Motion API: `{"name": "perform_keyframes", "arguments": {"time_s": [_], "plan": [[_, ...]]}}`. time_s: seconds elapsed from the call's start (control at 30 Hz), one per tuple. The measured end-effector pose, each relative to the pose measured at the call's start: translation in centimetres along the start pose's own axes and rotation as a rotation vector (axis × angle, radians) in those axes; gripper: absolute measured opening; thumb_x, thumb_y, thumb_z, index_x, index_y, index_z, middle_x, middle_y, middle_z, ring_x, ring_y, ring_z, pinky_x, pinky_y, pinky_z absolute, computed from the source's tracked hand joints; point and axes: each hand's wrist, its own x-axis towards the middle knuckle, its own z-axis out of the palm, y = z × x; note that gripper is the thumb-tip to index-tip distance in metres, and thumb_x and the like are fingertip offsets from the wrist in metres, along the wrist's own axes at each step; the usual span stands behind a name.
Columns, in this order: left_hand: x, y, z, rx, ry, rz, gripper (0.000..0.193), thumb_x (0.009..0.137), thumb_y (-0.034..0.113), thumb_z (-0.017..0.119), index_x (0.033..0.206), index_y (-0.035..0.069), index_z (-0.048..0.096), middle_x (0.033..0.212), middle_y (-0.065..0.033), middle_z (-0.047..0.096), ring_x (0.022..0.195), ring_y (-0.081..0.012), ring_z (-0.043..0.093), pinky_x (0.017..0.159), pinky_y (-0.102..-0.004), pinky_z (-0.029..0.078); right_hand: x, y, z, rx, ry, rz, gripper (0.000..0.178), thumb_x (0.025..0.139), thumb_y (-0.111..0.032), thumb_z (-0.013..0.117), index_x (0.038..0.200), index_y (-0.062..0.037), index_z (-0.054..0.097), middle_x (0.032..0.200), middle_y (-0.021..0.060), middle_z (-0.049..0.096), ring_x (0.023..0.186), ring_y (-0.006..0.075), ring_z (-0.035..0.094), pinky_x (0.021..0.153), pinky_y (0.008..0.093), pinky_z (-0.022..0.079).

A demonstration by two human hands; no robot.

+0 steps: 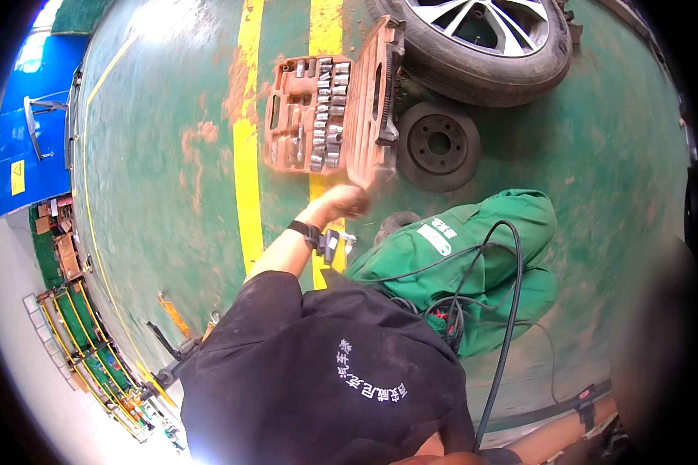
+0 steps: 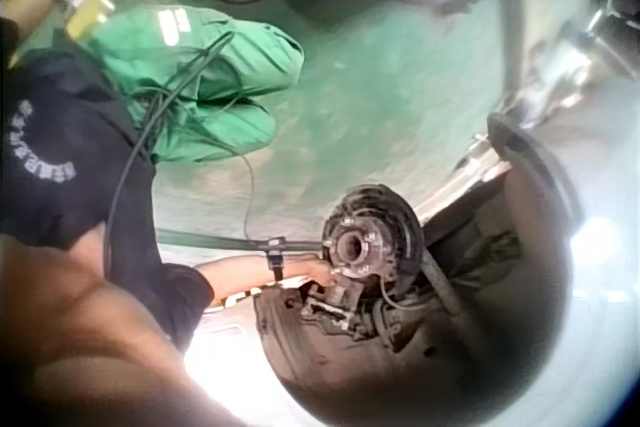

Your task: The person aligns a wheel hub assembly onto a vehicle's axle. They insert several bolts into the back of the assembly by hand and then use a socket wrench to tighten them.

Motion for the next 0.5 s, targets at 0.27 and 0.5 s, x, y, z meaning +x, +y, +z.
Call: {"name": "perform_keyframes", "arguments": {"time_s": [0.27,0.5], "plan": [[4.6,-1.4,-12.6,0.528,1.12,0.438,0.034,0.082,0.024,0.059,0.103,-0.002,0.068,0.098,-0.0235,0.07,0.097,-0.036,0.067,0.089,-0.0421,0.051,-0.9,1.4,3.1,-0.168,-0.266,-0.066,0.034,0.075,-0.018,0.064,0.105,-0.0022,0.057,0.078,0.0187,0.068,0.069,0.0411,0.068,0.06,0.0518,0.055],[8.9,-2.1,-18.4,0.568,0.927,0.236,0.051,0.081,0.036,0.064,0.116,-0.001,0.064,0.114,-0.0229,0.067,0.112,-0.0361,0.062,0.097,-0.041,0.048,0.3,0.6,2.5,-0.06,-0.317,0.047,0.029,0.08,-0.022,0.062,0.102,-0.0036,0.058,0.08,0.019,0.067,0.074,0.0407,0.067,0.064,0.0523,0.054]]}}
